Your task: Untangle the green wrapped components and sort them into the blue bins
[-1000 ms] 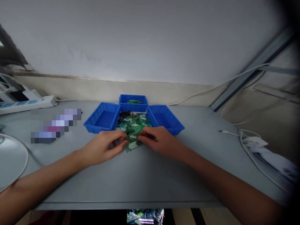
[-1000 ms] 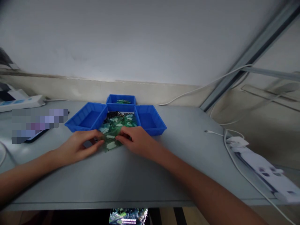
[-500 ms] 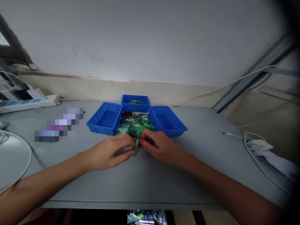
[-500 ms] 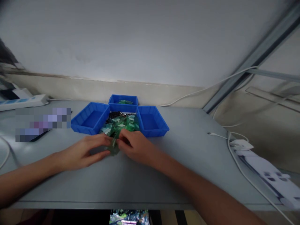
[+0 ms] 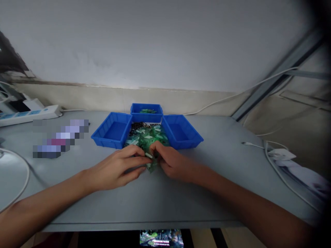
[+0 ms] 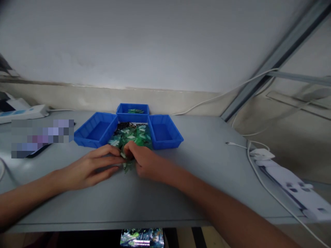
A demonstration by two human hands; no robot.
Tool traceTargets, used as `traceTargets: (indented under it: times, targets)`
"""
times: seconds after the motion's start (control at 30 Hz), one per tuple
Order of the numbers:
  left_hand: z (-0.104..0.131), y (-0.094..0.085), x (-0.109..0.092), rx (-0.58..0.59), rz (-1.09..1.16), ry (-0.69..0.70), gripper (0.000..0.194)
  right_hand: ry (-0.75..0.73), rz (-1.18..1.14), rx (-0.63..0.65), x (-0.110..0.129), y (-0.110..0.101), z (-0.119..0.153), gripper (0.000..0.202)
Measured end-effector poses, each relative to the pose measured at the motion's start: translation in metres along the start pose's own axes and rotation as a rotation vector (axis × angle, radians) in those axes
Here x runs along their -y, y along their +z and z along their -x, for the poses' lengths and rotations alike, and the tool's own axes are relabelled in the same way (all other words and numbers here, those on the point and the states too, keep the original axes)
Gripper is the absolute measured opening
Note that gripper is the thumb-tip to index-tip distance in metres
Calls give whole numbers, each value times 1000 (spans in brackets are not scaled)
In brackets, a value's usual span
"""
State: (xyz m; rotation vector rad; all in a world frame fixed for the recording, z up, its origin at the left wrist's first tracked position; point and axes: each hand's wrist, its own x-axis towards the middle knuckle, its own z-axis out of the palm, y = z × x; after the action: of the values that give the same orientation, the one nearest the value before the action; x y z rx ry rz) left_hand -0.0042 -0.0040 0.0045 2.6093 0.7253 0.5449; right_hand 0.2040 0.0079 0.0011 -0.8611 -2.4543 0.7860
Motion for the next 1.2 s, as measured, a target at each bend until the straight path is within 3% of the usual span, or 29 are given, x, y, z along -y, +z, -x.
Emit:
traceTargets:
  times: [0.2,0.37,0.53,0.73,0.9,1.07,1.2]
  targets:
    - [0,-2,0,-7,-31,-39,34,43,-62,-6,8,-5,0,36]
    - [-1,-2,2,-57,49,-55,28,33,-27,-123,7,-2,-3,17]
    - [-3,0,7,-319,357,-211,23,56,13,-194,7,-4,-3,18]
    - [-5,-4,6,-236,395,-236,26,66,-11,-178,9,-6,-3,17]
    - [-4,-6,6,-163,214,-298,17,66,14,-155,8,-6,-3,15]
    - [-4,-5,6,-192,97,-339,26,85,29,-197,6,-5,-3,14]
    - [-5,-6,6,-218,138,-331,26,77,67,-237,4,-6,-5,11]
